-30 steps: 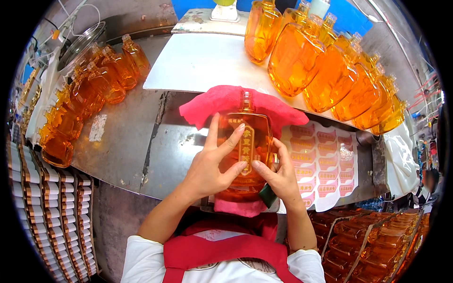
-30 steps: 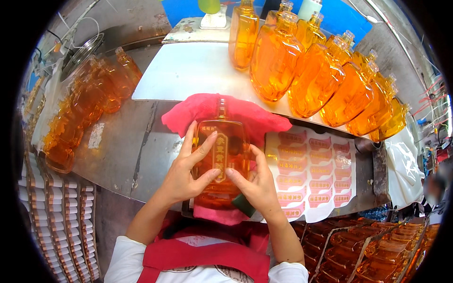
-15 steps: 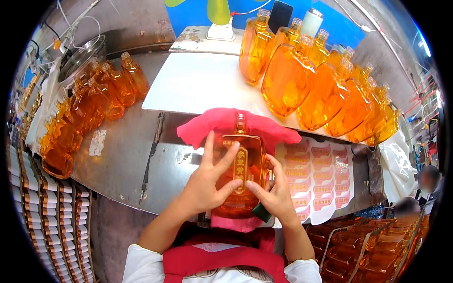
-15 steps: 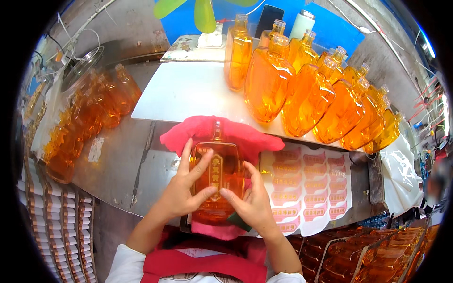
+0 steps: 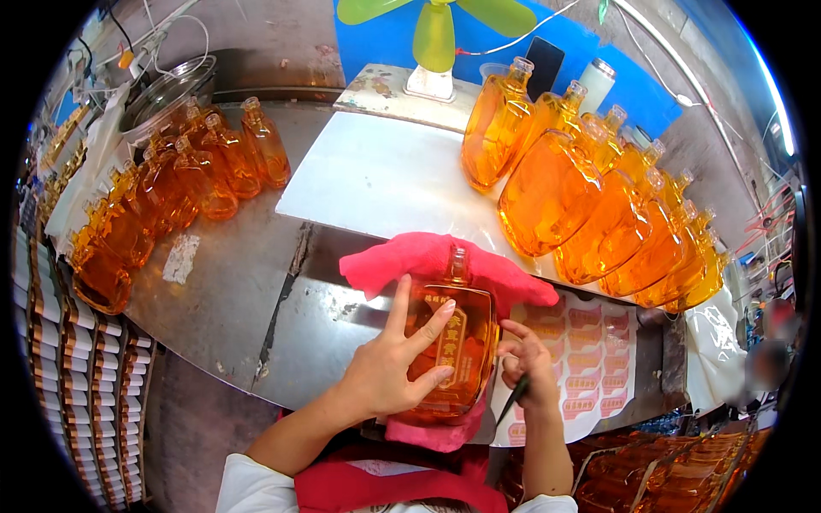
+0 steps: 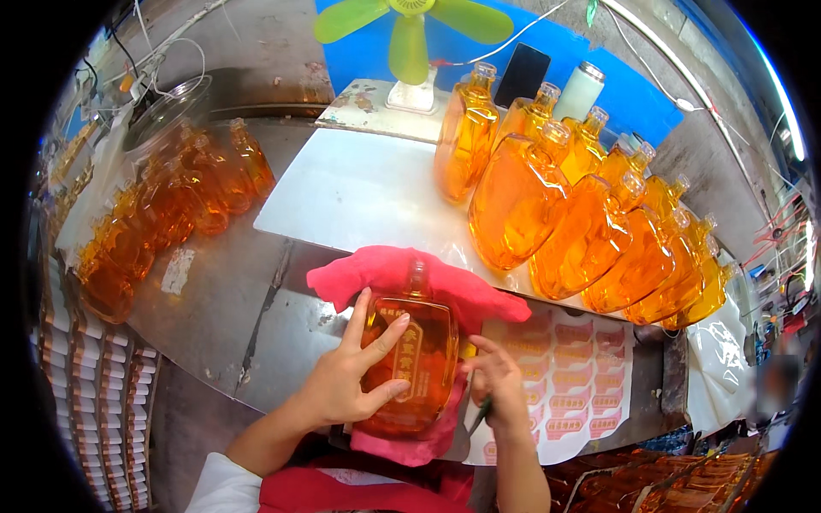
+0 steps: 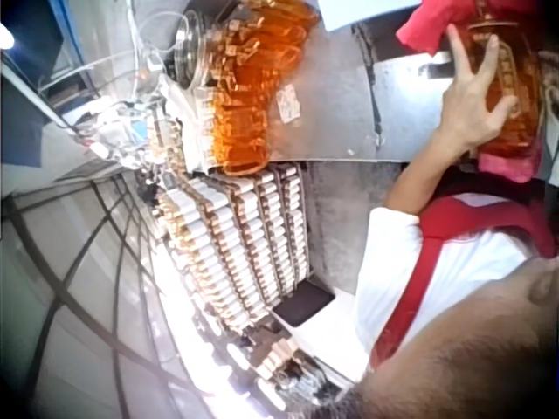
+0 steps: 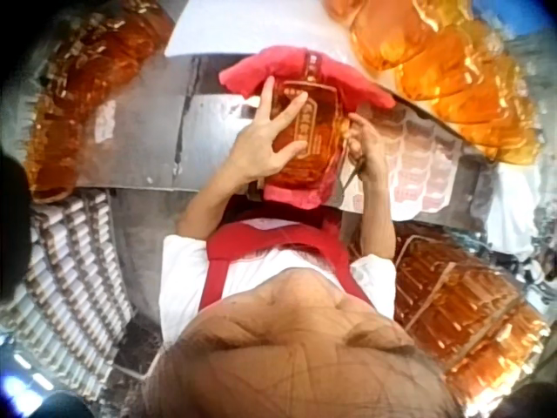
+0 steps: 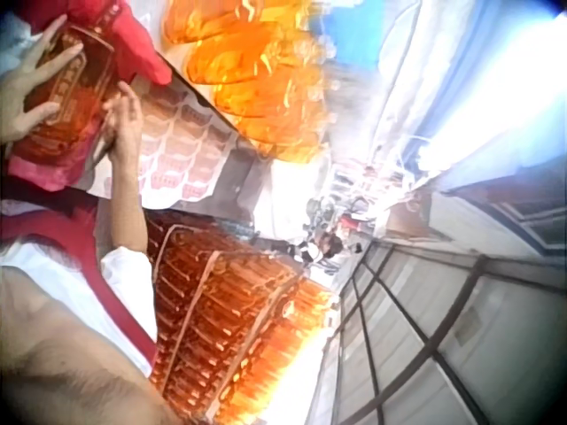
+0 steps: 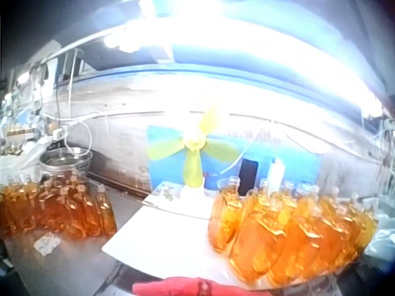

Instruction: The person applies labels to amber-colored plastic bottles filled with liquid. They pick up a bottle, place it on a pink cloth, apply a label from a sheet, smooth it down, and then move the bottle to a finished pile on the right.

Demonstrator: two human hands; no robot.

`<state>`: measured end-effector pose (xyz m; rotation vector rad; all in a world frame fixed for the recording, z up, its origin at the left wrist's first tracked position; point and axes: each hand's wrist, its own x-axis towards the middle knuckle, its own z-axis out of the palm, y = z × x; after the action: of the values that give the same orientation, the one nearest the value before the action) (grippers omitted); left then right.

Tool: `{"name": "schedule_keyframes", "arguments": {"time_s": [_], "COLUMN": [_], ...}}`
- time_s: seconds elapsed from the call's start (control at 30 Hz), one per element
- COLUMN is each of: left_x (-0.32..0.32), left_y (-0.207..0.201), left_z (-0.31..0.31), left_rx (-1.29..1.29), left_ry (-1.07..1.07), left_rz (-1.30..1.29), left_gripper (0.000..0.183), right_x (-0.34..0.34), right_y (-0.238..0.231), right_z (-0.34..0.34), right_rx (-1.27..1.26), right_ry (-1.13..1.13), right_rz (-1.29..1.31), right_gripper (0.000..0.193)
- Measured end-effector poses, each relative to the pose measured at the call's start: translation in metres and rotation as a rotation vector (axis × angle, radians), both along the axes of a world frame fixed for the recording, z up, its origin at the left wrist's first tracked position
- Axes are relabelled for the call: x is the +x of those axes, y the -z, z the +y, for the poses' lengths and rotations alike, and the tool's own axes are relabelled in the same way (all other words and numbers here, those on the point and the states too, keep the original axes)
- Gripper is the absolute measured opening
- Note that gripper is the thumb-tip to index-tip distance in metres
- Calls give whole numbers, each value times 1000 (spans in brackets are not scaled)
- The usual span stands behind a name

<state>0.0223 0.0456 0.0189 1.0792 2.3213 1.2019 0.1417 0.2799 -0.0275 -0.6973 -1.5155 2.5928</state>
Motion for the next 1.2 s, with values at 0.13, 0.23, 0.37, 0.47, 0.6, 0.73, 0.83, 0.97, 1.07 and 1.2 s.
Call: {"name": "schedule_keyframes", "arguments": {"time_s": [0.13,0.23,0.37,0.47,0.6,0.73,0.83,0.97,1.07,1.2], "left_x": [-2,-2,-1,-1,-3,-4,-4,-3,-4,-15], "left_y": [3,4,9,10,15,17,18,25,32,34], "left_z": [0,0,-1,0,1,-3,-1,-3,-16,-56], "left_rx": [15,12,54,65,90,76,115,166,217,320], "left_ry": [2,-2,-19,-15,-5,-32,-10,-22,-31,-61], "left_rz": [44,50,84,79,71,60,63,55,-69,-327], "left_gripper": [75,77,77,78,87,102,108,112,113,112], "right_x": [22,38,34,17,-16,-79,-106,-113,-81,-6], "right_y": [5,-13,-34,-59,-89,-97,-99,-95,-85,-74], "right_z": [16,-8,-9,-27,-53,-57,-48,-43,-48,-58], "right_rx": [-530,-284,2,365,1241,1471,1449,1537,1621,1476], "right_ry": [153,51,123,109,-189,-204,-153,-204,-263,-408], "right_rz": [-119,-265,-33,92,304,464,511,649,708,605], "right_gripper": [64,51,56,55,29,31,26,22,24,27]}}
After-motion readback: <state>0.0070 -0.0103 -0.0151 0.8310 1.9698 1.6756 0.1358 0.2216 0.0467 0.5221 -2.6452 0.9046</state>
